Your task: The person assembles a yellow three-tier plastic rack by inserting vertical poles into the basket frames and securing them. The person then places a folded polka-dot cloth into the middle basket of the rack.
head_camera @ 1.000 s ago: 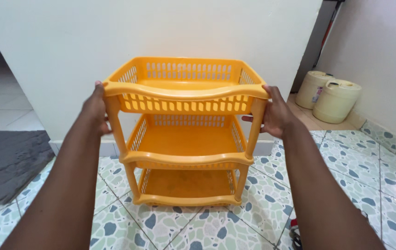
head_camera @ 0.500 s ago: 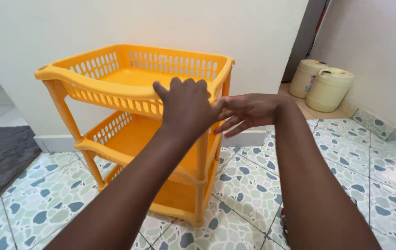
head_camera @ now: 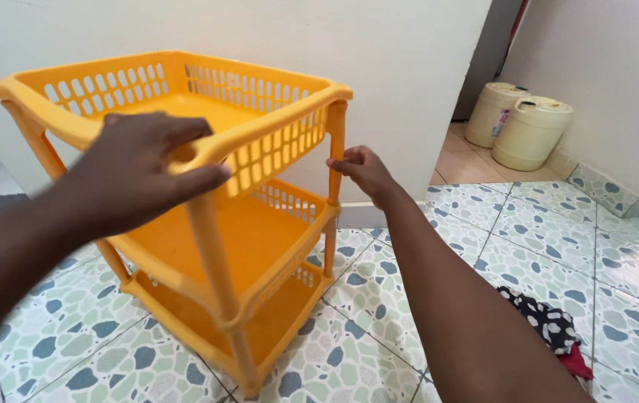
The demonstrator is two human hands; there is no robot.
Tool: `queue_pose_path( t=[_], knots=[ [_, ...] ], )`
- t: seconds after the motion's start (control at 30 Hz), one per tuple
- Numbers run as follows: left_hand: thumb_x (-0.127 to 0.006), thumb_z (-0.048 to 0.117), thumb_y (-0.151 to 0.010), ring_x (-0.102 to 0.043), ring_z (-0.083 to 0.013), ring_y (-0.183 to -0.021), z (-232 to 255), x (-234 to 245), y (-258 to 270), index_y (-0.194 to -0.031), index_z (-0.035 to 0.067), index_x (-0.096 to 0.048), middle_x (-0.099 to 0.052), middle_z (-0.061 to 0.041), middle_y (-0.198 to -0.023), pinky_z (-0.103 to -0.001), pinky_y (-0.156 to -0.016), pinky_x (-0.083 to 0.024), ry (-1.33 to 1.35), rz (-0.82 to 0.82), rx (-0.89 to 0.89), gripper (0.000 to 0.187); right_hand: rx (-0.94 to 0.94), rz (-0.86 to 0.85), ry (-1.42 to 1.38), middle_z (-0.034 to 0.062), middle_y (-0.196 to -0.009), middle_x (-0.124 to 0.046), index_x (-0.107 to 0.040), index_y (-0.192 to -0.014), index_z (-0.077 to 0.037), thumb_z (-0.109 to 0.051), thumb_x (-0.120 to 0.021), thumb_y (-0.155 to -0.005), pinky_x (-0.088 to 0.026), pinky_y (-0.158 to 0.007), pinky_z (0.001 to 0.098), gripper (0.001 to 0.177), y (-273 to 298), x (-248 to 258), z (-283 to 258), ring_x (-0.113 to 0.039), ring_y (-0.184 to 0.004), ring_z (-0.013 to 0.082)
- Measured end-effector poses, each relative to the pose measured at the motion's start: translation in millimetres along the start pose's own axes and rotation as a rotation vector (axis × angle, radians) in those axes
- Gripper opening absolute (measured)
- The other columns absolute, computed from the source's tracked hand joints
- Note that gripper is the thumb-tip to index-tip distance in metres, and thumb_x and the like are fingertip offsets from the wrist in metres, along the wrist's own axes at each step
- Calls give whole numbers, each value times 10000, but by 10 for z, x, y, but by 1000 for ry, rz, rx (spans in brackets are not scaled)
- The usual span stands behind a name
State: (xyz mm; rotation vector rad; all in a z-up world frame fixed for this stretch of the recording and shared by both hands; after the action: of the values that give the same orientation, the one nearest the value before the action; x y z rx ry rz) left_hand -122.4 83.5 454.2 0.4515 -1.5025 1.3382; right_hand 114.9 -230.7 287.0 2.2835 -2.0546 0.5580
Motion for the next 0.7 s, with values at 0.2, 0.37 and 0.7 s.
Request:
queue_pose_path(
  t=[0.2,0.37,0.7],
  knots=[
    [-774,355,-797,-660,-358,-1134,374,107,-422,-1431,162,-580,-708,-148,-1202,-497,-935,-532,-402,-249,90,691,73,-107,-356,62,-695,-602,-624,-896,-35,-361,-800,-814,-546,-690,342,379,-78,-397,-62,-611,-645,181],
    [-872,506,-739,-693,-317,-1081,761,-501,-1282,-1365,65,-560,-720,-124,-1132,-457,-909,-566,-348,-222,114,827,-49,-53,-453,56,-552,-547,-558,-689,-69,-344,-726,-868,-542,-599,353,369,-42,-533,107,-569,-465,197],
    [-703,99,-890,-696,-340,-1057,514,-945,-1374,-1100,86,-743,-729,-131,-1110,-452,-858,-568,-218,-3,146,215,24,715,55,220,-658,-665,-671,-742,46,-352,-678,-906,-526,-655,478,431,-12,-977,334,-671,-626,374]
  ],
)
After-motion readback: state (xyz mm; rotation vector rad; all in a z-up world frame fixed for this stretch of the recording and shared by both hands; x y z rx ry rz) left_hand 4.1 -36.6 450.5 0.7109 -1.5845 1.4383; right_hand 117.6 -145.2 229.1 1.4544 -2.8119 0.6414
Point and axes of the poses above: each hand's wrist, its own y-axis away from the middle knuckle, its own x-axis out of the back of the hand, z = x × y, the point moved 1 cm from there along -y, towards the middle knuckle
